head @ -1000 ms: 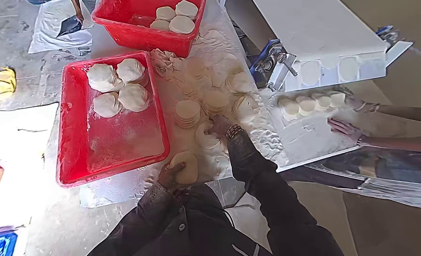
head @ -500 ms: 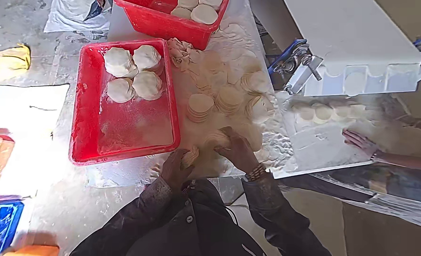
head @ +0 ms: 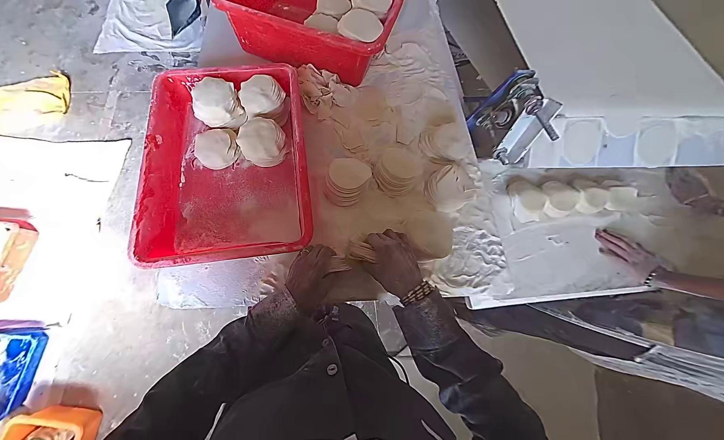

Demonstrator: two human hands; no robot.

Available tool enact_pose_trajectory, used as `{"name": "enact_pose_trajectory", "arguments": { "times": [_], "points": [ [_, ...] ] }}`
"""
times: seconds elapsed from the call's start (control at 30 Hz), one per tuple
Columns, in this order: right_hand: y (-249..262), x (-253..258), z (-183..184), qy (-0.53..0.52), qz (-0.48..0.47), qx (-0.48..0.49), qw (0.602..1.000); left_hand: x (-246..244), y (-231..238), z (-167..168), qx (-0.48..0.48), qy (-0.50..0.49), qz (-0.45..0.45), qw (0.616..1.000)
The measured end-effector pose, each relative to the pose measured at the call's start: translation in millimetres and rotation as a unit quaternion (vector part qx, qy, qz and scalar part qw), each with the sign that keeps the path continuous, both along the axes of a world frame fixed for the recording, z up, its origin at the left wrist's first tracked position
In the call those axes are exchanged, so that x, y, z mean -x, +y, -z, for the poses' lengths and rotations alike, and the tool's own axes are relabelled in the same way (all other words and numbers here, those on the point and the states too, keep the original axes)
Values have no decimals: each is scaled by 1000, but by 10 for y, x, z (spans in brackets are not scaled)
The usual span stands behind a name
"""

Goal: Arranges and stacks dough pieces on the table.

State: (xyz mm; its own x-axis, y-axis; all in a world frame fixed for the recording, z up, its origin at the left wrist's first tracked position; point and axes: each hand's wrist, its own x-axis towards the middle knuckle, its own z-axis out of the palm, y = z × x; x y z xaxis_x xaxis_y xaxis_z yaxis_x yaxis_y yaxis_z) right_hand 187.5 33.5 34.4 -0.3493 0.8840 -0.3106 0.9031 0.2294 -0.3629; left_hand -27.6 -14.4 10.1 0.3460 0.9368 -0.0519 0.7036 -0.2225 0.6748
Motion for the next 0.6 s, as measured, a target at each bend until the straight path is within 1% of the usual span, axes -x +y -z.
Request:
{"name": "enact_pose_trajectory", "arguments": {
  "times": [0.07, 0.1, 0.13, 0.17, 0.23, 0.27, 0.33, 0.43, 0.5, 0.53, 0.57, 0.6],
  "points": [
    [-82, -85, -45, 106, 30, -68, 992, 74, -114, -19, -83, -60, -45, 994],
    [-123, -131, -51, 148, 40, -101, 983, 118, -173, -2, -104, -71, -61, 990],
    [-152, -162, -32, 163, 42, -117, 979, 159, -210, 35, -101, -63, -61, 991],
    [-166, -174, 12, 148, 38, -110, 982, 177, -228, 80, -71, -38, -50, 996],
    [-167, -149, 125, 82, 16, -45, 996, 142, -229, 145, 9, 11, -12, 1000],
    [-129, -130, 142, 63, 14, -22, 998, 114, -183, 146, 9, 13, 1, 1000],
    [-104, -135, 45, 81, 46, 10, 996, 57, -147, 24, -4, -23, -10, 1000],
    [-98, -285, -169, 178, 129, -12, 975, -7, -90, -260, 36, -122, -62, 990],
    [-85, -390, -360, 236, 164, -17, 958, -67, -22, -324, 129, -209, -94, 965],
    [-83, -415, -478, 263, 171, -14, 949, -98, 16, -281, 195, -262, -111, 939],
    [-84, -420, -592, 290, 175, -6, 941, -133, 44, -192, 269, -323, -136, 897],
    [-90, -406, -690, 320, 177, 8, 931, -168, 54, -96, 347, -385, -171, 838]
  ]
}}
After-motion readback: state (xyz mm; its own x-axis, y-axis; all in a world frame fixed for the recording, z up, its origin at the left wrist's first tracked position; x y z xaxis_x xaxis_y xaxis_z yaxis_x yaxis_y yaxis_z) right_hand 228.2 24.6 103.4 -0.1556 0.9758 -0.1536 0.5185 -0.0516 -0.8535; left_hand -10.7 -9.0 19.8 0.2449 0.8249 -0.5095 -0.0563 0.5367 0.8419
